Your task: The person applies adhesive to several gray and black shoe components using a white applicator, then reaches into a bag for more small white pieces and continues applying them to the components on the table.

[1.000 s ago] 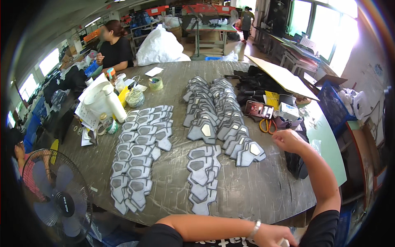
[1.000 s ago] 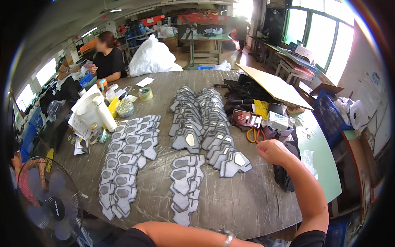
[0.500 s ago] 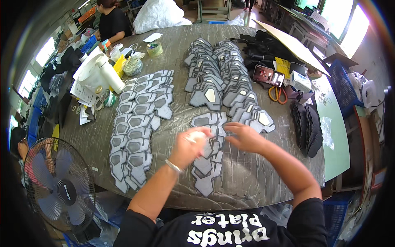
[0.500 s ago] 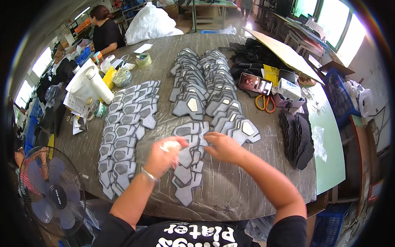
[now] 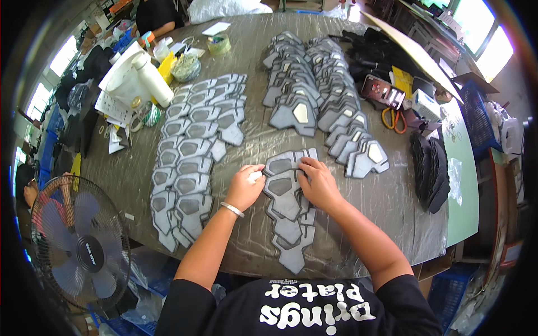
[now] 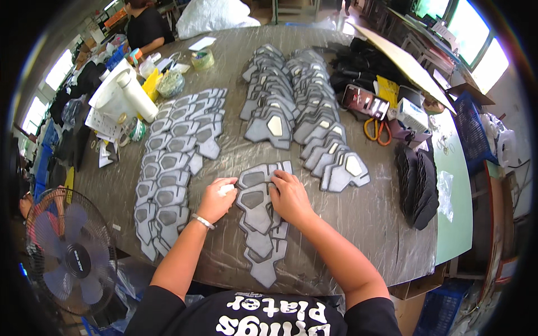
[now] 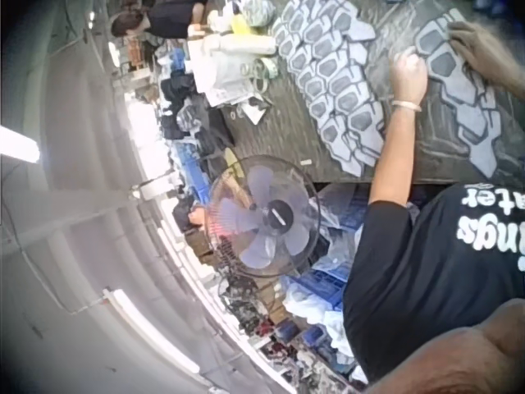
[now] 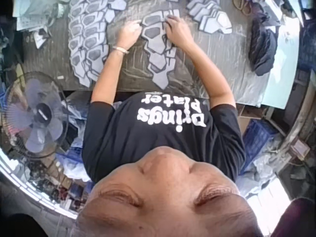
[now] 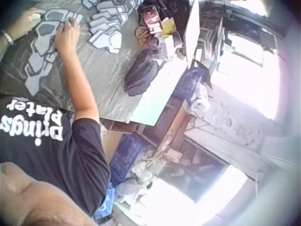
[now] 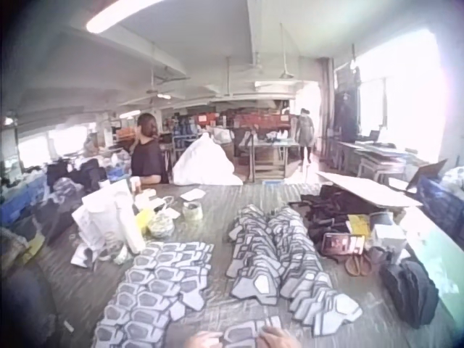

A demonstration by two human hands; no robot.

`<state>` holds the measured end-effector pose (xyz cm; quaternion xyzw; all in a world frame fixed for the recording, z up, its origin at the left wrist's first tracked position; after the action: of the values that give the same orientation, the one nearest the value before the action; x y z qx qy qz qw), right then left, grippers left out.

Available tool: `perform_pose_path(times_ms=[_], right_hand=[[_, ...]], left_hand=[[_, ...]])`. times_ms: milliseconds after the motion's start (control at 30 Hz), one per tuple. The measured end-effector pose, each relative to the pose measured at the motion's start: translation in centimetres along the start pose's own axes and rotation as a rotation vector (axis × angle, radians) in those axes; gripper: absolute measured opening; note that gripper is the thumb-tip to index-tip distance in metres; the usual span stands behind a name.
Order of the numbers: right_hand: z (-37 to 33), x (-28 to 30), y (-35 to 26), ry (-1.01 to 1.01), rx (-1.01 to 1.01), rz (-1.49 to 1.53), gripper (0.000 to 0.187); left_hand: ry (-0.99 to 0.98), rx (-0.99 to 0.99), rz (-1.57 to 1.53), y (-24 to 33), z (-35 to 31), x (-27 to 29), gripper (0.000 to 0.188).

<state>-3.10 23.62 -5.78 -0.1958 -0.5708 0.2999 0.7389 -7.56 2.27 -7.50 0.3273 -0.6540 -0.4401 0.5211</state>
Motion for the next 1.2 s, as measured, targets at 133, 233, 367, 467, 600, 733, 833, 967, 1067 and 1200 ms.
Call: perform_pose_path(times_ms=[133, 233, 367, 467, 600, 733, 833, 967, 1067, 1200], right_hand=[[-1.6, 1.3, -2.5, -0.081, 0.012, 0.001, 0.031], [-1.2, 1.5, -2.6, -0.145, -0.028, -0.081, 0.022], [-0.4, 1.8, -2.6, -0.283, -0.155, 0.367, 0.017], [-1.1, 2.8, -3.6, -0.36, -0.095, 0.373, 0.017], [-2.9, 3.5, -4.7, -0.36, 0.167, 0.407, 0.018], [-4.7, 3.1, -5.6, -0.323, 0.272, 0.296, 0.02], [-5.1, 2.9, -5.9, -0.307, 0.277, 0.317, 0.022], [-5.5, 2.8, -6.0, -0.285, 0.302, 0.32, 0.021], [-5.8, 2.8, -6.3, -0.22, 0.379, 0.28, 0.02], [-7.2, 3.0, -7.8, -0.186, 0.46, 0.244, 0.021]], left_hand=[[-0.006, -0.029, 0.046, 1.6, -3.6, 1.0, 0.028], [0.019, -0.131, 0.136, 2.0, -4.8, 1.0, 0.027], [0.019, -0.113, 0.231, 2.1, -5.5, 1.2, 0.025], [-0.045, 0.013, 0.091, 1.4, -5.5, 1.1, 0.023], [-0.03, -0.069, 0.128, 1.0, -5.3, 1.0, 0.021], [-0.242, 0.343, -0.286, 0.3, -4.4, 0.8, 0.025], [-0.278, 0.407, -0.4, 0.3, -3.1, 1.4, 0.028], [-0.46, 0.46, -0.247, 1.2, -1.3, 0.9, 0.032], [-0.51, 0.441, -0.184, 1.8, -0.9, -0.1, 0.03], [-0.425, 0.372, -0.02, 1.4, -0.9, -1.0, 0.027]])
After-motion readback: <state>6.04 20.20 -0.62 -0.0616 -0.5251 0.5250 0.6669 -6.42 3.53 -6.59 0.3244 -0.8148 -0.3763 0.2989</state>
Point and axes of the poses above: each hand's wrist, its own z-axis towards the middle knuckle, its own x-axis out of the back of the hand, y = z × x, the point moved 4 cm from there along z, towards the middle knuckle, and after that the axes turned 3 degrees about x, right-handed, at the moved point
